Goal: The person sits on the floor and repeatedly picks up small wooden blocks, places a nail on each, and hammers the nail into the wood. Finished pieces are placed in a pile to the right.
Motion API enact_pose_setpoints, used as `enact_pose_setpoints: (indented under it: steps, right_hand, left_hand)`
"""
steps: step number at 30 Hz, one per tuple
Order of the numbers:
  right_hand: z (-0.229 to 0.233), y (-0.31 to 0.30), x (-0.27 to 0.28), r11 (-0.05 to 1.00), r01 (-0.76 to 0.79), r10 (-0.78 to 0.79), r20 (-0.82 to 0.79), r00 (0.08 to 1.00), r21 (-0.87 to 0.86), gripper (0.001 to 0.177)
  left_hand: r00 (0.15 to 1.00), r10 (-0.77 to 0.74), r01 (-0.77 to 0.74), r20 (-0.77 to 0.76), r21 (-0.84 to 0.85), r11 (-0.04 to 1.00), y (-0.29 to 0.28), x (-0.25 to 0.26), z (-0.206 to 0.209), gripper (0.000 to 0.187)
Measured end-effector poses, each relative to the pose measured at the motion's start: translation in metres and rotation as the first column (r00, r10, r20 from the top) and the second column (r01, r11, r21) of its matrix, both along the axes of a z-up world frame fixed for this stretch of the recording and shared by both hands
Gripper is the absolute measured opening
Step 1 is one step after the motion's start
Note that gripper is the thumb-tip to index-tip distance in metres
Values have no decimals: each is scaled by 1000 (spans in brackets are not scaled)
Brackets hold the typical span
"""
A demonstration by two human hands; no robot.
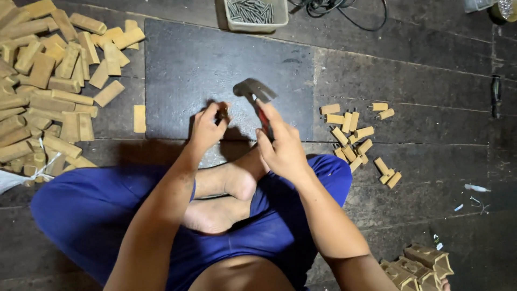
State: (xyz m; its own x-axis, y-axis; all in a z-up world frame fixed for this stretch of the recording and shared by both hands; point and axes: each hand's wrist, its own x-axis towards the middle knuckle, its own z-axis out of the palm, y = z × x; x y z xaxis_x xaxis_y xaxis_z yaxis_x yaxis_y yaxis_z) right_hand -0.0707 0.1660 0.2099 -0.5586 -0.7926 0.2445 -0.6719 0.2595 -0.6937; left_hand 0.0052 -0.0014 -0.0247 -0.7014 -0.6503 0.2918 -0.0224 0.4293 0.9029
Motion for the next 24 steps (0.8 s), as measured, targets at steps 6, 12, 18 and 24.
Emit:
enact_pose_setpoints:
  steps: [6,12,18,24]
  right_hand:
    - [-36,1,1,991,62,-65,-19,998,-115,59]
    - [-29,-13,14,997,-47,43,80,996,59,65]
    - [-93,0,15,959,112,-100,-60,993,260,50]
    - [-6,-11,18,991,133,-132,-26,991,22,56]
  left_hand:
    - [1000,-5,6,-9,82,997,-1,-3,-2,40]
    - [1000,5,-4,-5,123,992,0,4,-15,30]
    - [999,-6,0,35,155,988,-2,1,7,35]
    - [1000,-5,8,-29,103,995,-9,-2,-9,26]
